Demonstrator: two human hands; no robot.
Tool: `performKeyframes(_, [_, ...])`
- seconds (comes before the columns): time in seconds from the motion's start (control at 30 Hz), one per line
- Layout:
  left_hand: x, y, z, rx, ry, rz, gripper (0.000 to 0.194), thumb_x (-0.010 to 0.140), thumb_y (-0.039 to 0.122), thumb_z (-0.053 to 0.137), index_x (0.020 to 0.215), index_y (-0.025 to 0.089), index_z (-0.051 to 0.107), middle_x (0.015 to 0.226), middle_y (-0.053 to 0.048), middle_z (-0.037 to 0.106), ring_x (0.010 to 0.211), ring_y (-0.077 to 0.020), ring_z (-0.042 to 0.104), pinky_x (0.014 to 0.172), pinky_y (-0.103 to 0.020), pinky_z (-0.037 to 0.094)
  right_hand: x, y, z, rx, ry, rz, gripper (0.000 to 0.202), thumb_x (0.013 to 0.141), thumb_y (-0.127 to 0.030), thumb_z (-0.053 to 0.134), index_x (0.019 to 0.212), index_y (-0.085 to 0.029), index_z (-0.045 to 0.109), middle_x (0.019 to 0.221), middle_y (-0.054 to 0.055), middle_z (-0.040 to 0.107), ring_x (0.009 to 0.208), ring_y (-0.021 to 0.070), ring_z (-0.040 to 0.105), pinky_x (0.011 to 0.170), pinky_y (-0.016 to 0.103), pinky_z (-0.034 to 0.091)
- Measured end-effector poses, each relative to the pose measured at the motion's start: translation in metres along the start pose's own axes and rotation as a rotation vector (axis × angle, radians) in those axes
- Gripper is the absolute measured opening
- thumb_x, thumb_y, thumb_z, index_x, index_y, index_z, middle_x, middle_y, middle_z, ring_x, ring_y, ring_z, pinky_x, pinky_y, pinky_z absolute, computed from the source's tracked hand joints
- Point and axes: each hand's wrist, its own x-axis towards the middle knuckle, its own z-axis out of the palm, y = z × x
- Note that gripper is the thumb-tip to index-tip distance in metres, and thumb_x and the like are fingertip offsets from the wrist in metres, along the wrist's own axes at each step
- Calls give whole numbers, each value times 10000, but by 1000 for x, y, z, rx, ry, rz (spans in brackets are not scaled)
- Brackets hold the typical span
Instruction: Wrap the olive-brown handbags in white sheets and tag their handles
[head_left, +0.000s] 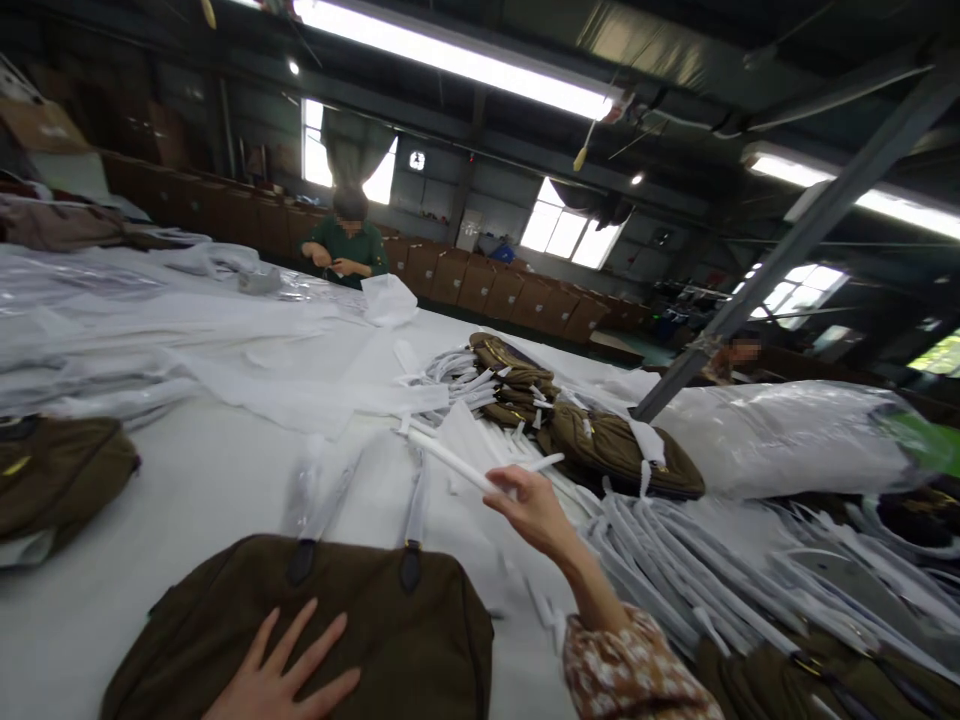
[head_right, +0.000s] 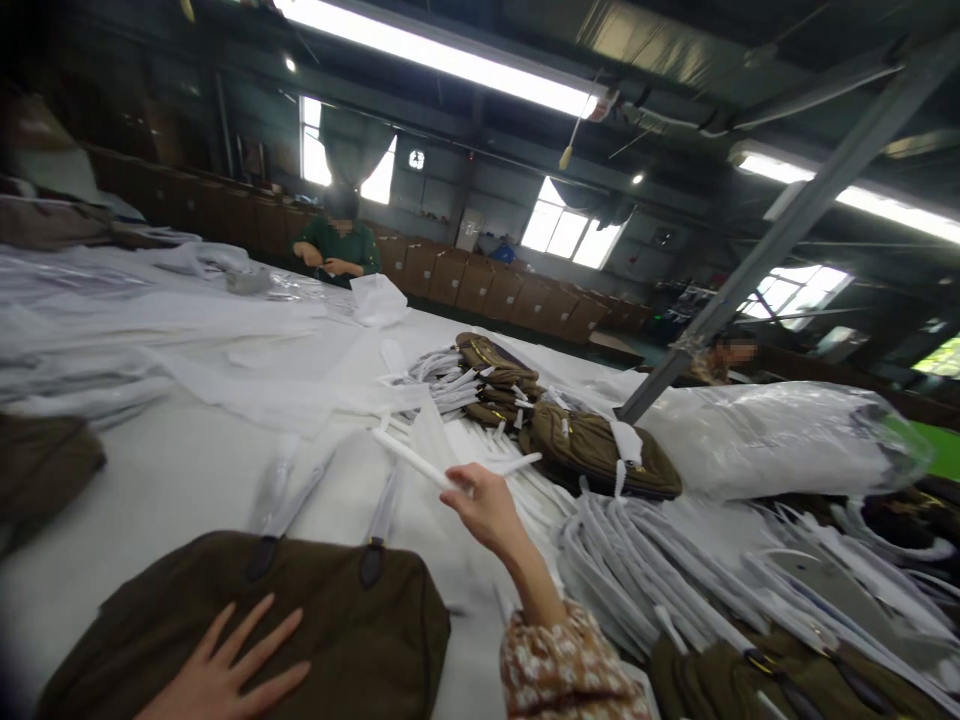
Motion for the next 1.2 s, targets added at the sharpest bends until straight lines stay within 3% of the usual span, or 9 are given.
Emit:
performKeyframes(0.1, [-5, 8, -21, -54, -44, -20, 627, 854, 563, 531, 1418, 487, 268, 1563, -11, 203, 1383, -471, 191, 987, -791, 167, -28, -53, -11, 440, -363, -149, 294, 767, -423, 683, 960, -202, 702, 833, 4, 668, 752, 153, 579, 677, 235, 438])
performKeyframes(0.2, [-7, 17, -36, -180, -54, -23, 558, 886, 537, 492, 1413, 440, 336, 1504, -11, 359, 1334, -385, 345, 1057, -652, 274, -44, -84, 5, 670, -715, -232, 359, 739, -447, 704, 968, -171, 704, 839, 4, 664, 756, 144, 569, 674, 224, 437])
performKeyframes(0.27, [-10, 20, -37, -249, -31, -30, 546, 880, 518, 512, 1398, 397, 389, 1420, -21, 472, 1255, -328, 448, 1048, -539, 366, -46, -91, 31, 635, -785, -264, 353, 737, -418, 696, 981, -163, 705, 869, 6, 674, 781, 149, 577, 690, 221, 443])
performKeyframes(0.47, [-26, 13, -14, -271, 180, -15, 464, 873, 426, 569, 1305, 265, 511, 1301, -91, 524, 1240, -284, 438, 1086, -476, 354, -34, -82, 114, 200, -507, -169, 192, 700, -199, 620, 854, -175, 732, 727, -11, 680, 661, 139, 573, 609, 214, 412])
performKeyframes(0.57, [-27, 10, -8, -261, 229, -51, 588, 867, 381, 575, 1408, 265, 375, 1415, -104, 421, 1315, -296, 348, 1097, -482, 349, -35, -80, 137, 139, -435, -160, 196, 672, -156, 627, 832, -188, 735, 702, -13, 673, 688, 149, 589, 641, 221, 412])
performKeyframes(0.7, [-17, 15, -17, -167, 59, 7, 685, 886, 460, 531, 1477, 285, 235, 1525, -78, 302, 1386, -316, 263, 1147, -584, 173, -44, -81, 150, 68, -308, -145, 210, 709, -167, 646, 897, -210, 728, 918, 30, 685, 884, 186, 602, 795, 262, 419])
performKeyframes(0.8, [-11, 18, -24, -145, -18, -19, 689, 899, 536, 473, 1484, 276, 219, 1537, -85, 283, 1384, -313, 280, 1136, -571, 204, -52, -84, 146, 7, -178, -108, 236, 755, -188, 647, 979, -219, 710, 1166, 91, 601, 1091, 248, 516, 921, 341, 370])
performKeyframes(0.97, [-10, 18, -24, -129, -29, -24, 695, 901, 571, 439, 1487, 276, 208, 1535, -76, 292, 1384, -307, 282, 1134, -556, 209, -63, -95, 142, -129, -67, -111, 154, 841, -232, 594, 958, -242, 693, 977, 70, 612, 971, 227, 515, 853, 324, 377])
performKeyframes(1.2, [-11, 20, -21, -90, -20, -13, 656, 909, 545, 436, 1475, 265, 258, 1521, -81, 320, 1375, -300, 295, 1136, -525, 212, -72, -98, 173, -210, -102, -100, 98, 855, -226, 579, 835, -228, 674, 922, 55, 608, 907, 205, 521, 767, 287, 392])
